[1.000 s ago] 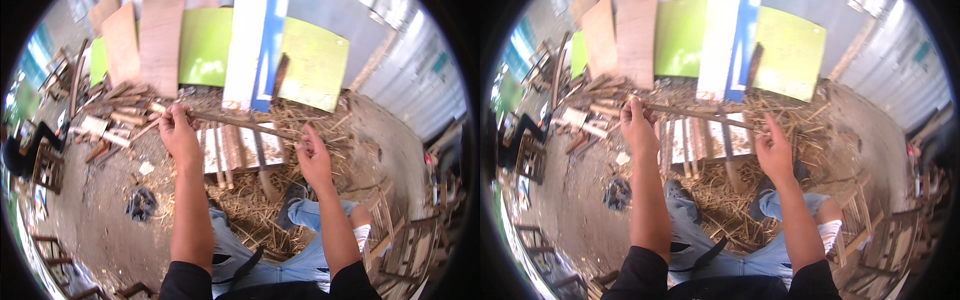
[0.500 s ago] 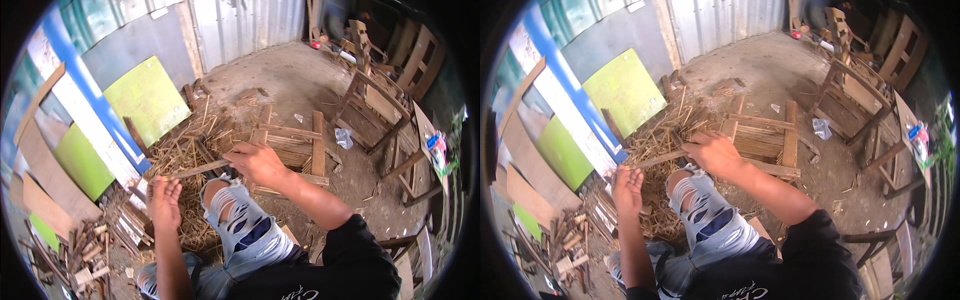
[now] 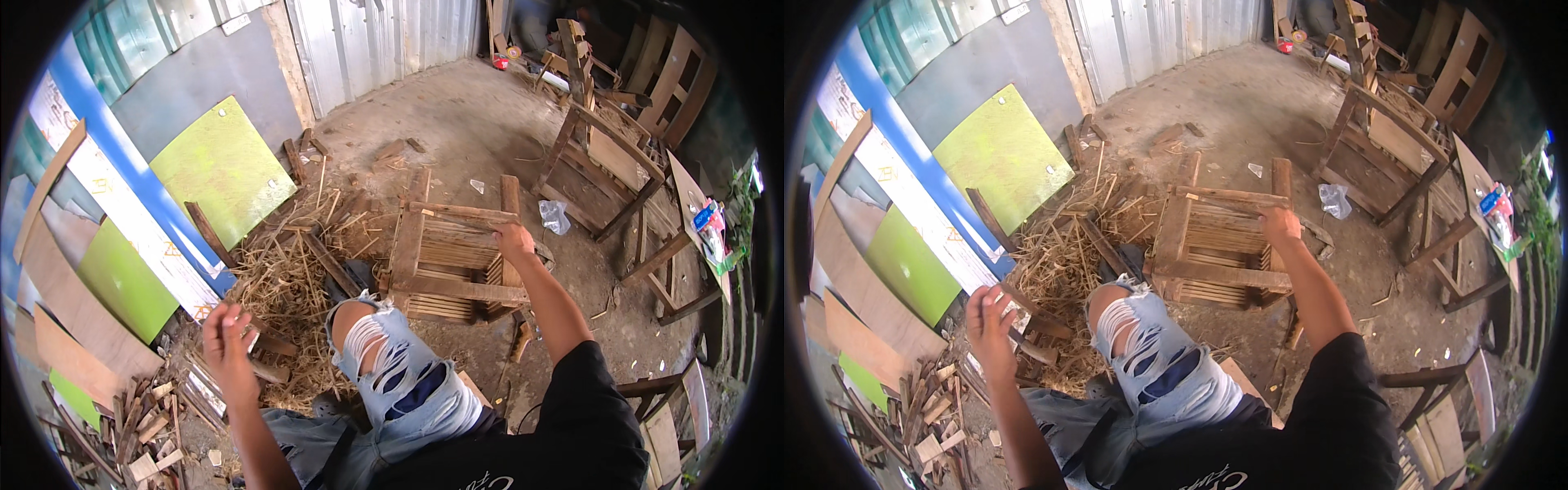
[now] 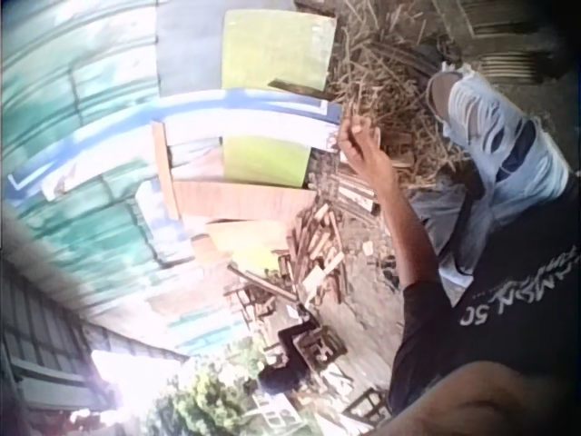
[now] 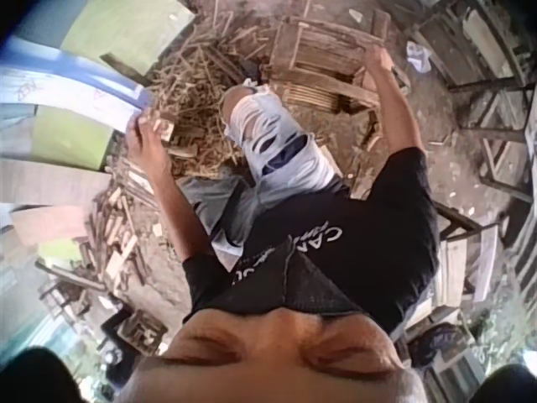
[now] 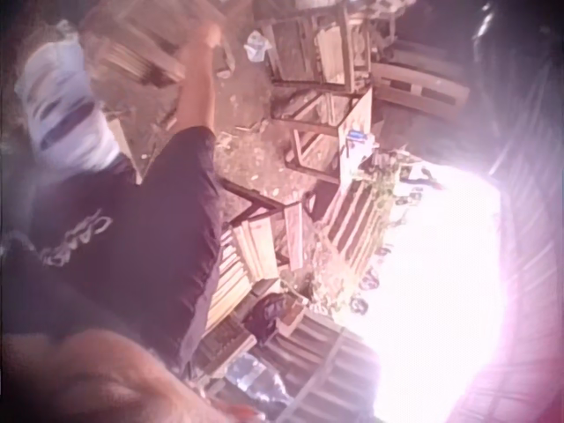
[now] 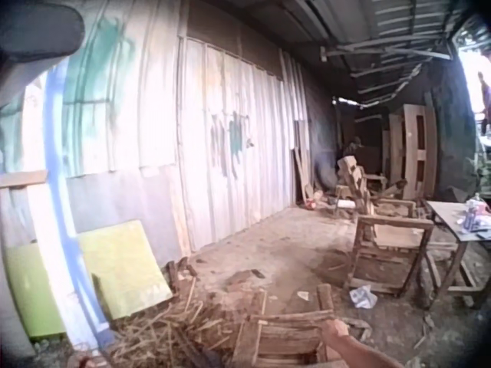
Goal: The person uses a knife to scrape a small wooden block, then uses a hammer to drive wooden dowels into the slats of a wooden stool. The person repeatedly hammers the dowels to secure them in place.
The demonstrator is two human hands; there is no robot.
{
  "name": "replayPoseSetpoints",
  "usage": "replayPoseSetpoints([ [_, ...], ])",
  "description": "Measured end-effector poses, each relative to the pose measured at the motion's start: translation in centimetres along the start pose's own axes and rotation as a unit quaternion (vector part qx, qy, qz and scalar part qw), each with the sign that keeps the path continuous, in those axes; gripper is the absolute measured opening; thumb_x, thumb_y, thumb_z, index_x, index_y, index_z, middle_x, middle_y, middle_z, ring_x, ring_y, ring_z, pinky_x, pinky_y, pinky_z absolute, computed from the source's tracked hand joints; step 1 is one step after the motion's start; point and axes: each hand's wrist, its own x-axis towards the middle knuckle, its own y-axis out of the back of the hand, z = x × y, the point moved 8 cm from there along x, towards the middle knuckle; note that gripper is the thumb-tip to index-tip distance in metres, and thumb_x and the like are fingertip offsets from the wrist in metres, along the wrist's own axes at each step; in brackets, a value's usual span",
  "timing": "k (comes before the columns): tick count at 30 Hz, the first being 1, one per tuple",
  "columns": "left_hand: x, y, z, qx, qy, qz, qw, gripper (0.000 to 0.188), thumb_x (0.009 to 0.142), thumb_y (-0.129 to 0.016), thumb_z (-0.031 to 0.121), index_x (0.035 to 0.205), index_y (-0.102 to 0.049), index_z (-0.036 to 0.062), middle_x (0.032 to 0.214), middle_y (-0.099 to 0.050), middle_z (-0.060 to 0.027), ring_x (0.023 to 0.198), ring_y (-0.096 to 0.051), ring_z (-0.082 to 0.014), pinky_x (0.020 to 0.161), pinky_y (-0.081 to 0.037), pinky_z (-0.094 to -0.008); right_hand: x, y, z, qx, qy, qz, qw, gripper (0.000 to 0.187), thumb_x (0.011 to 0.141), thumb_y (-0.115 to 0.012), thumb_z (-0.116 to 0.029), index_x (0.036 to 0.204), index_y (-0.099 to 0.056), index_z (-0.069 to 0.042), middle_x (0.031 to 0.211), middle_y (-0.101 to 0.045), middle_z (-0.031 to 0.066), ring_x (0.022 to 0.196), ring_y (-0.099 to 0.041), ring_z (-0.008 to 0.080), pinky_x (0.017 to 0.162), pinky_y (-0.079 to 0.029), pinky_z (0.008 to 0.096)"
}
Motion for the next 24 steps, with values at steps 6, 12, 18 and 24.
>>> replayPoseSetpoints([
  [6, -1.4, 4.9, -0.2, 0.049, 0.006, 0.061, 0.997, 0.031, 0.104, -0.052, 0.026, 0.128, -0.052, 0.0073, 0.119, -0.062, -0.0081, 0.103, -0.062, -0.0170, 0.086, -0.050, -0.0302, 2.8, -3.8, -0.3, -0.036, 0.049, 0.019, 0.998, 0.024, 0.091, -0.061, -0.021, 0.112, -0.071, -0.021, 0.113, -0.064, 0.0095, 0.108, -0.061, 0.0324, 0.090, -0.049, 0.0443],
  [12, -2.7, 8.1, 2.5, 0.076, -0.015, 0.105, 0.992, 0.032, 0.104, -0.052, 0.028, 0.130, -0.052, 0.0089, 0.118, -0.063, -0.0059, 0.100, -0.061, -0.0137, 0.084, -0.047, -0.0262, 2.7, -4.9, -1.0, -0.092, 0.089, 0.110, 0.986, 0.021, 0.088, -0.056, -0.015, 0.107, -0.066, -0.017, 0.112, -0.064, 0.0050, 0.108, -0.061, 0.0265, 0.092, -0.047, 0.0415],
  [18, -3.3, 10.5, 3.4, 0.085, -0.021, 0.088, 0.992, 0.039, 0.105, -0.048, 0.031, 0.138, -0.047, 0.0100, 0.130, -0.057, -0.0067, 0.110, -0.058, -0.0150, 0.092, -0.043, -0.0283, 2.3, -4.8, -1.9, -0.081, 0.135, 0.143, 0.977, 0.023, 0.083, -0.058, -0.009, 0.104, -0.065, -0.015, 0.109, -0.064, 0.0026, 0.110, -0.058, 0.0241, 0.093, -0.045, 0.0396],
  [24, -2.9, 10.6, 3.1, 0.077, -0.015, 0.084, 0.993, 0.037, 0.105, -0.049, 0.029, 0.137, -0.047, 0.0099, 0.128, -0.058, -0.0061, 0.108, -0.059, -0.0138, 0.092, -0.044, -0.0287, 2.7, -4.8, -1.7, -0.082, 0.142, 0.119, 0.979, 0.027, 0.083, -0.058, -0.008, 0.108, -0.065, -0.015, 0.113, -0.063, 0.0028, 0.113, -0.056, 0.0245, 0.095, -0.044, 0.0420],
])
